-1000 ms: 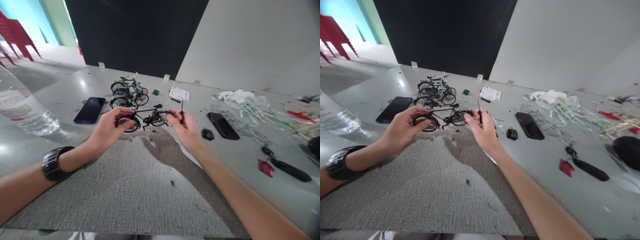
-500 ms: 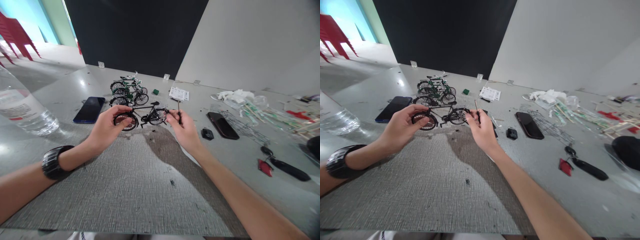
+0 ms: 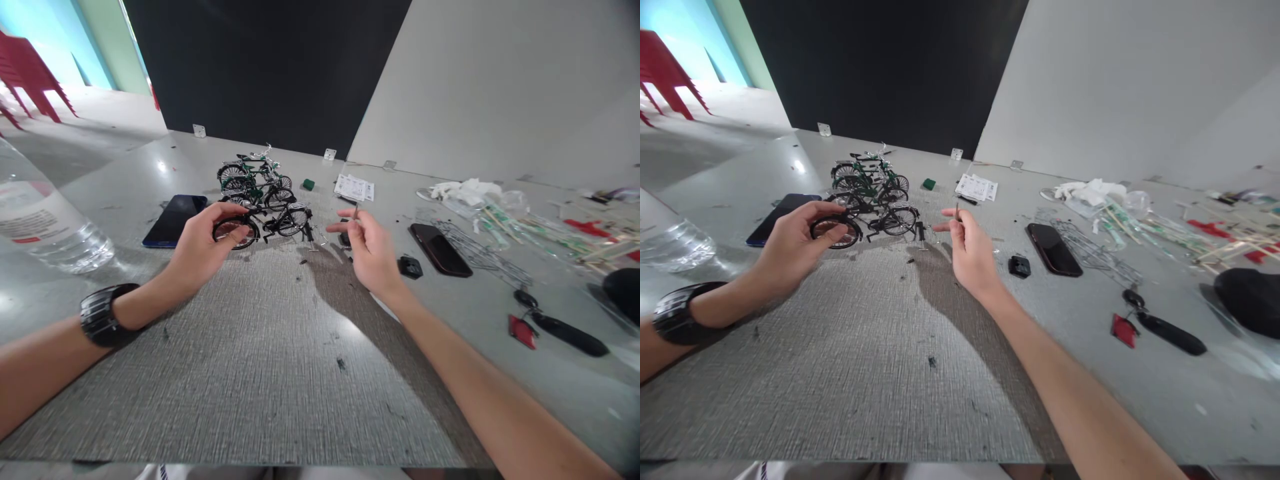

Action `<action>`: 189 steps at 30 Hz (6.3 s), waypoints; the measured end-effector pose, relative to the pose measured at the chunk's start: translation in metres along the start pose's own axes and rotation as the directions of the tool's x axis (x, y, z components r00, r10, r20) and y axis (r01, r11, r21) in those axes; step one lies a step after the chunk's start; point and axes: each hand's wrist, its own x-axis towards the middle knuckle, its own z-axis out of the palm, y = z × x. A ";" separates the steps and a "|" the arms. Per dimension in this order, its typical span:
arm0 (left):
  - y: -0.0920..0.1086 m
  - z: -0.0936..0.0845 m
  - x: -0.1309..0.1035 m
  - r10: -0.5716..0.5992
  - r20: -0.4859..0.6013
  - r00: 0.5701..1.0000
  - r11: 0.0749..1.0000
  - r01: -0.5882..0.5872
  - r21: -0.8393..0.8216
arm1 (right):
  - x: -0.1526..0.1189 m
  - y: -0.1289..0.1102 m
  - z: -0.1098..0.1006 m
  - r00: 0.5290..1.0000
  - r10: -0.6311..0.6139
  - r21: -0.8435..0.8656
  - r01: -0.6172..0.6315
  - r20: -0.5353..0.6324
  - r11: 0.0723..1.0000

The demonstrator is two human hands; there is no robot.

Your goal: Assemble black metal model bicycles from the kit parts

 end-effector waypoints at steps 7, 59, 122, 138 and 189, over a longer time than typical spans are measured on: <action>0.001 -0.001 -0.002 -0.027 0.000 1.000 0.999 0.027 -0.026 | 0.006 0.008 -0.008 0.997 -0.082 -0.122 0.079 -0.015 0.989; 0.005 0.005 -0.005 -0.009 0.092 0.996 0.997 0.016 -0.071 | 0.002 0.010 0.000 0.934 -0.154 -0.398 0.282 0.323 0.873; 0.018 0.012 -0.040 0.425 0.215 0.879 0.869 -0.463 0.175 | -0.013 -0.034 -0.003 0.866 -0.065 0.316 -0.110 0.495 0.942; 0.018 0.014 -0.041 0.329 0.395 0.857 0.926 -0.375 0.041 | 0.015 0.017 -0.024 0.966 -0.138 -0.375 0.214 0.219 0.902; 0.018 0.025 -0.037 -0.138 0.493 0.859 0.943 0.266 -0.200 | -0.019 -0.031 0.012 0.926 -0.334 0.195 0.300 0.177 0.934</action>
